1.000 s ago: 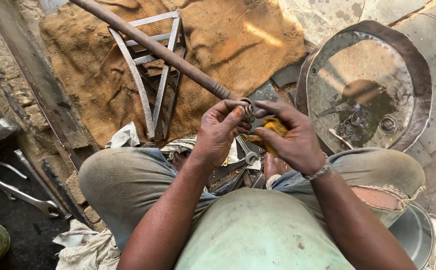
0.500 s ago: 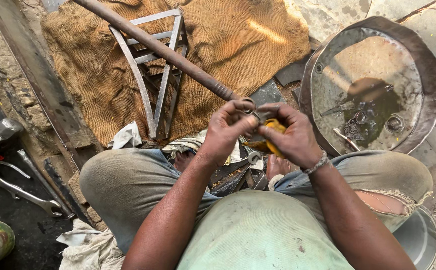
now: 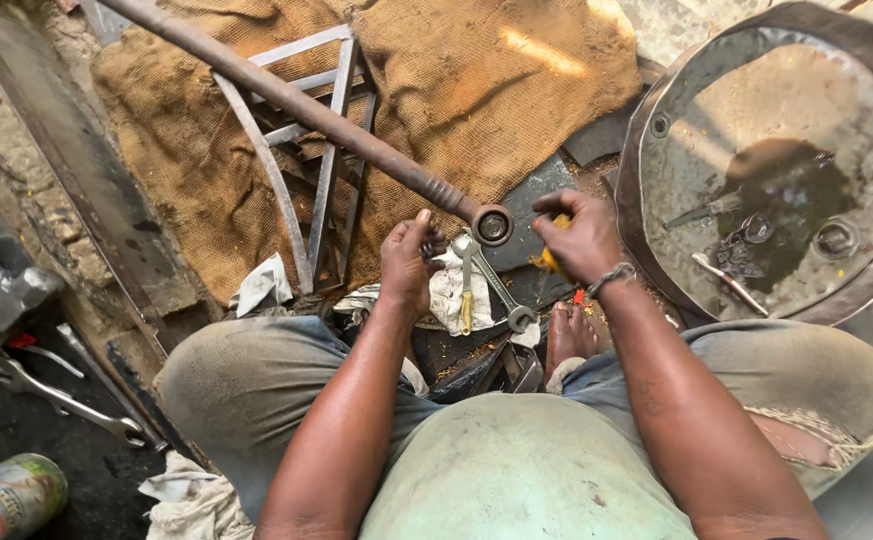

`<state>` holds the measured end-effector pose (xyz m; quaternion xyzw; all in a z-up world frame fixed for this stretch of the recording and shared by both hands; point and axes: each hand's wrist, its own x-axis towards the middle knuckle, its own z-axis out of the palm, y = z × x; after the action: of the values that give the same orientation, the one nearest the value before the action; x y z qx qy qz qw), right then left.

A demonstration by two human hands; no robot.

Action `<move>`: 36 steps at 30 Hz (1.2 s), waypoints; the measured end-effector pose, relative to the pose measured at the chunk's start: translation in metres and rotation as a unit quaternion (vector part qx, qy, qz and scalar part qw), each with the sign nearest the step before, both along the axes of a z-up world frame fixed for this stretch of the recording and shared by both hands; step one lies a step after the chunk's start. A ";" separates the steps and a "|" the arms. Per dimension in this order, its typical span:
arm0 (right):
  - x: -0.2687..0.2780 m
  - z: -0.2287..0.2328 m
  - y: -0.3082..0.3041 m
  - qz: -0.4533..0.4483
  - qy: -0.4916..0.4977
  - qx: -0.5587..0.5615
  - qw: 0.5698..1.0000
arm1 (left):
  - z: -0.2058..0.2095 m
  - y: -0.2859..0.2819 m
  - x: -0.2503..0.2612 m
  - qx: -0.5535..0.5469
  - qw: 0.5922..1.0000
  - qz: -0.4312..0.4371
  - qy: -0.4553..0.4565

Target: The person cleans oily mechanical parts from a rod assembly with a cloth and by hand, removing components and wiping the surfaces.

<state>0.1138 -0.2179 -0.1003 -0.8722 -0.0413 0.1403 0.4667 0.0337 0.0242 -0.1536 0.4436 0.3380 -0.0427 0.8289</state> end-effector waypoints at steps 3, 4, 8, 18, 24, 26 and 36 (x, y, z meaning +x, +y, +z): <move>-0.006 -0.011 0.006 0.019 0.065 -0.064 0.996 | -0.021 0.001 0.002 0.067 0.995 -0.059 0.039; -0.006 -0.012 0.009 0.029 0.094 -0.083 0.992 | -0.025 -0.001 0.004 0.073 0.993 -0.080 0.050; -0.004 -0.011 0.017 0.082 0.074 -0.071 0.991 | -0.032 -0.010 0.012 0.055 0.985 -0.138 0.083; -0.012 -0.024 0.018 0.115 0.001 0.002 0.993 | -0.038 -0.025 0.023 -0.116 0.977 -0.177 0.032; -0.013 -0.035 0.019 0.097 0.090 0.018 0.991 | -0.036 -0.027 0.022 -0.127 0.977 -0.164 0.045; -0.009 -0.035 0.021 0.094 0.107 0.029 0.989 | -0.032 -0.030 0.024 -0.127 0.977 -0.163 0.043; -0.012 -0.017 0.026 0.102 0.001 -0.011 0.995 | -0.034 -0.039 0.031 -0.102 0.983 -0.146 0.052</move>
<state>0.1020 -0.1914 -0.1174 -0.8685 -0.1279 0.1889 0.4400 0.0650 -0.0153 -0.1876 0.3984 0.3064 -0.2208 0.8358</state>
